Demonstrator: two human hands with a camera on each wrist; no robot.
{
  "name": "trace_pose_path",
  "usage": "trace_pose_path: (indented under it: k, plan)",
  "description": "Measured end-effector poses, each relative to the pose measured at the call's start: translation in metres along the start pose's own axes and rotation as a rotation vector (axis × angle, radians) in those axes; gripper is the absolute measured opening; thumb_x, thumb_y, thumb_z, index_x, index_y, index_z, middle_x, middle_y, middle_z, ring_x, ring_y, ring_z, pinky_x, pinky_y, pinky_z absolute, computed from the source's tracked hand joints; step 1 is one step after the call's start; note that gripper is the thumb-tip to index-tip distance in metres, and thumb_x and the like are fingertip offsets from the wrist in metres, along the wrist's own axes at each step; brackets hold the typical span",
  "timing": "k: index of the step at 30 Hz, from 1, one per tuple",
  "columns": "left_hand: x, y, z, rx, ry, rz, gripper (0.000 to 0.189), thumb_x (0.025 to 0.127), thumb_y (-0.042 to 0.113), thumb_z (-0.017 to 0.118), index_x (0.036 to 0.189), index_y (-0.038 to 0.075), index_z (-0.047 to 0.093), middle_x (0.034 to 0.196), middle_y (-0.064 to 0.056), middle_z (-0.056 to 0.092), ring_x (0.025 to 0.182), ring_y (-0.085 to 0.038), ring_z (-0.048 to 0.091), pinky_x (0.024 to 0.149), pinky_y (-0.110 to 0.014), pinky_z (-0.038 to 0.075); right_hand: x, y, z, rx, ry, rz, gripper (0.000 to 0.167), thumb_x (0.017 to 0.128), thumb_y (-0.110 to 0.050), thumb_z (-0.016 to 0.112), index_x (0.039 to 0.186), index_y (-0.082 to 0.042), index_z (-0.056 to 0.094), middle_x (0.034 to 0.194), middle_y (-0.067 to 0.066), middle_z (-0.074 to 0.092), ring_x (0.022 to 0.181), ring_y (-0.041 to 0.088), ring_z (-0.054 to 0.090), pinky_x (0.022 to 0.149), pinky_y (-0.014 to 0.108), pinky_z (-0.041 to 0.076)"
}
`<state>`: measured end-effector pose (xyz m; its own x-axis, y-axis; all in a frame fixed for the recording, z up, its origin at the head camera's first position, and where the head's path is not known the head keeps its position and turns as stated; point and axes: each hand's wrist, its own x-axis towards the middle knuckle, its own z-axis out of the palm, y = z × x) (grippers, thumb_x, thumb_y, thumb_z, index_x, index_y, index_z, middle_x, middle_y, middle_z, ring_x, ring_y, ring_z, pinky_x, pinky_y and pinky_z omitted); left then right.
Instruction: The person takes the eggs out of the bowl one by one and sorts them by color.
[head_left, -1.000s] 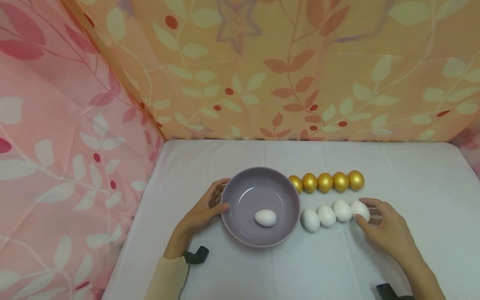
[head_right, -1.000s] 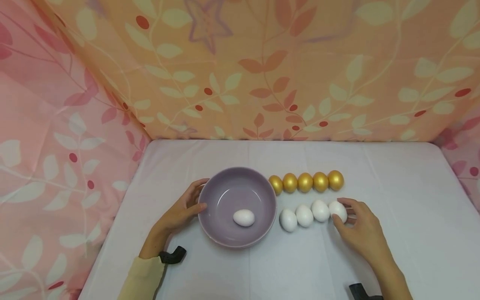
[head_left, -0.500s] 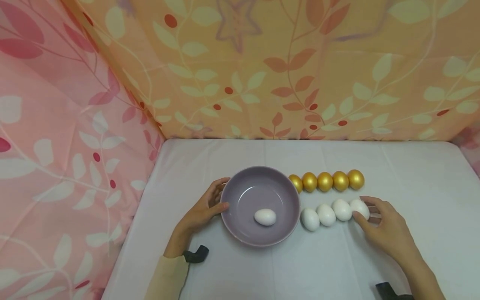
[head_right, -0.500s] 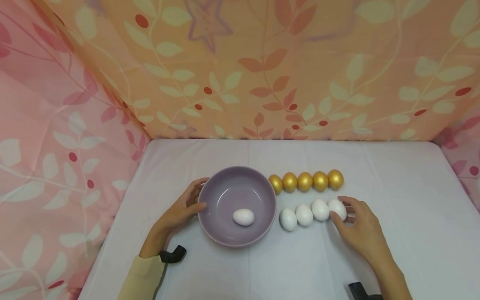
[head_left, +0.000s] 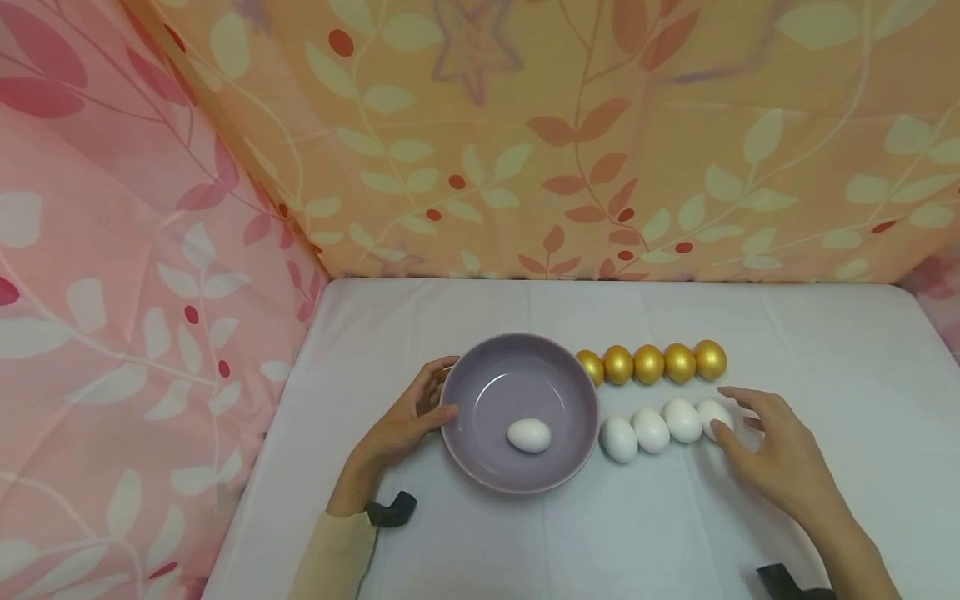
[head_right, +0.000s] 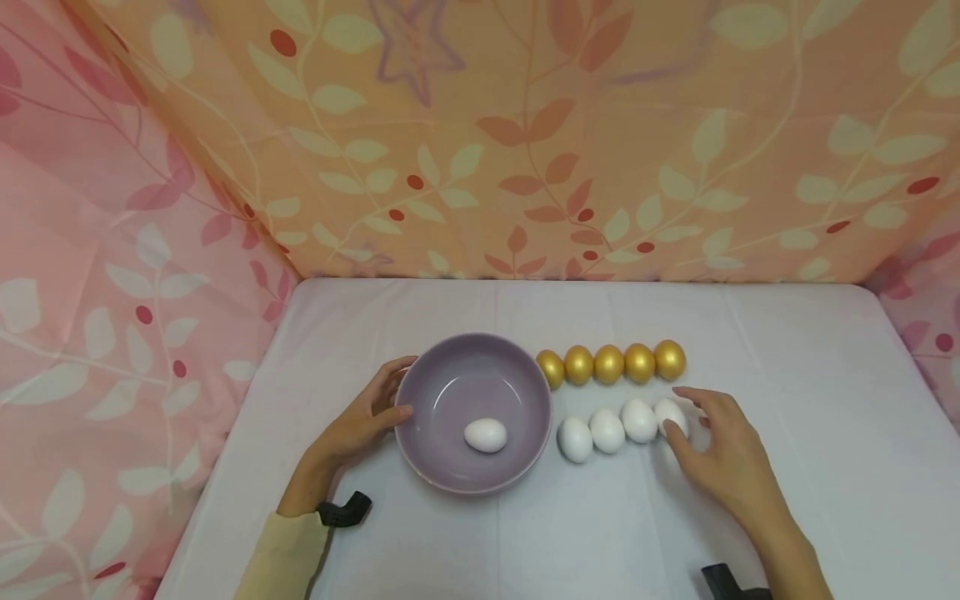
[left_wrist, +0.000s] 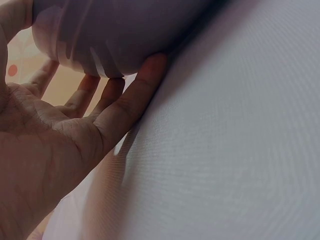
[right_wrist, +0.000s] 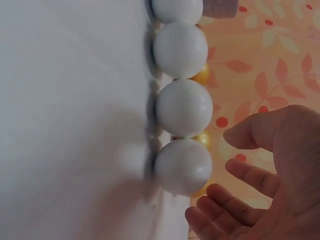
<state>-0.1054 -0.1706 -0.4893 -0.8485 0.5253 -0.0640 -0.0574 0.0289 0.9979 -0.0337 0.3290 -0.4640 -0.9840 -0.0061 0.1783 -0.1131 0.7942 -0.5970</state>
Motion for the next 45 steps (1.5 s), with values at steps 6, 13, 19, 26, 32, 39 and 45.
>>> trace_pose_path:
  k: [6, 13, 19, 26, 32, 39, 45]
  plan:
    - [0.0, 0.001, 0.0, 0.004, 0.003, -0.003, 0.071, 0.102, 0.01, 0.068, 0.162, 0.021, 0.031, 0.163, -0.015, 0.041, 0.152, -0.029, 0.043, 0.114, -0.024, 0.044, 0.008, -0.016, -0.001, 0.004, 0.024, -0.074, 0.05, 0.088, -0.012, 0.084, 0.135, -0.008, 0.066, 0.133, 0.023, 0.062, 0.114, 0.04, 0.059, 0.086, 0.005, 0.034]
    - [0.0, 0.004, 0.003, 0.0, -0.001, -0.007, 0.072, 0.102, 0.014, 0.069, 0.162, 0.021, 0.031, 0.163, -0.016, 0.041, 0.152, -0.035, 0.041, 0.113, -0.024, 0.044, 0.02, -0.044, -0.001, -0.001, 0.003, -0.205, 0.054, 0.083, -0.009, 0.087, 0.133, -0.012, 0.066, 0.131, 0.012, 0.065, 0.113, 0.012, 0.058, 0.093, 0.004, 0.034]
    - [0.0, 0.003, 0.002, 0.011, 0.01, -0.019, 0.072, 0.102, 0.008, 0.068, 0.162, 0.024, 0.032, 0.162, -0.014, 0.043, 0.152, -0.03, 0.043, 0.114, -0.024, 0.043, 0.033, -0.078, -0.002, -0.022, -0.104, -0.264, 0.053, 0.087, -0.012, 0.085, 0.135, -0.013, 0.064, 0.135, 0.008, 0.064, 0.124, 0.034, 0.061, 0.099, 0.055, 0.053]
    - [-0.002, 0.003, -0.001, 0.01, 0.018, -0.014, 0.072, 0.101, 0.012, 0.07, 0.162, 0.023, 0.032, 0.163, -0.013, 0.043, 0.153, -0.032, 0.041, 0.114, -0.022, 0.043, 0.048, -0.1, 0.009, 0.0, -0.16, -0.388, 0.051, 0.089, -0.012, 0.083, 0.137, -0.013, 0.065, 0.134, 0.003, 0.063, 0.122, 0.024, 0.062, 0.09, 0.049, 0.057]
    - [0.001, 0.003, 0.001, 0.016, 0.012, -0.019, 0.072, 0.102, 0.009, 0.069, 0.162, 0.024, 0.032, 0.163, -0.011, 0.043, 0.155, -0.031, 0.039, 0.115, -0.022, 0.041, 0.057, -0.114, 0.021, 0.044, -0.225, -0.457, 0.047, 0.091, -0.013, 0.081, 0.136, -0.012, 0.066, 0.133, 0.0, 0.064, 0.121, 0.02, 0.064, 0.097, 0.048, 0.057]
    - [0.002, 0.002, 0.001, 0.011, 0.01, -0.015, 0.072, 0.101, 0.01, 0.069, 0.162, 0.021, 0.032, 0.162, -0.015, 0.042, 0.155, -0.033, 0.04, 0.115, -0.023, 0.041, 0.068, -0.131, 0.037, 0.06, -0.298, -0.509, 0.042, 0.094, -0.016, 0.079, 0.134, -0.015, 0.067, 0.135, 0.001, 0.066, 0.123, 0.022, 0.067, 0.097, 0.046, 0.059]
    - [0.002, 0.003, 0.001, 0.014, 0.013, -0.017, 0.073, 0.101, 0.009, 0.07, 0.162, 0.022, 0.032, 0.162, -0.013, 0.043, 0.155, -0.033, 0.039, 0.115, -0.022, 0.042, 0.076, -0.145, 0.045, 0.057, -0.393, -0.562, 0.041, 0.096, -0.018, 0.077, 0.135, -0.019, 0.067, 0.13, -0.001, 0.066, 0.12, 0.017, 0.066, 0.099, 0.042, 0.058]
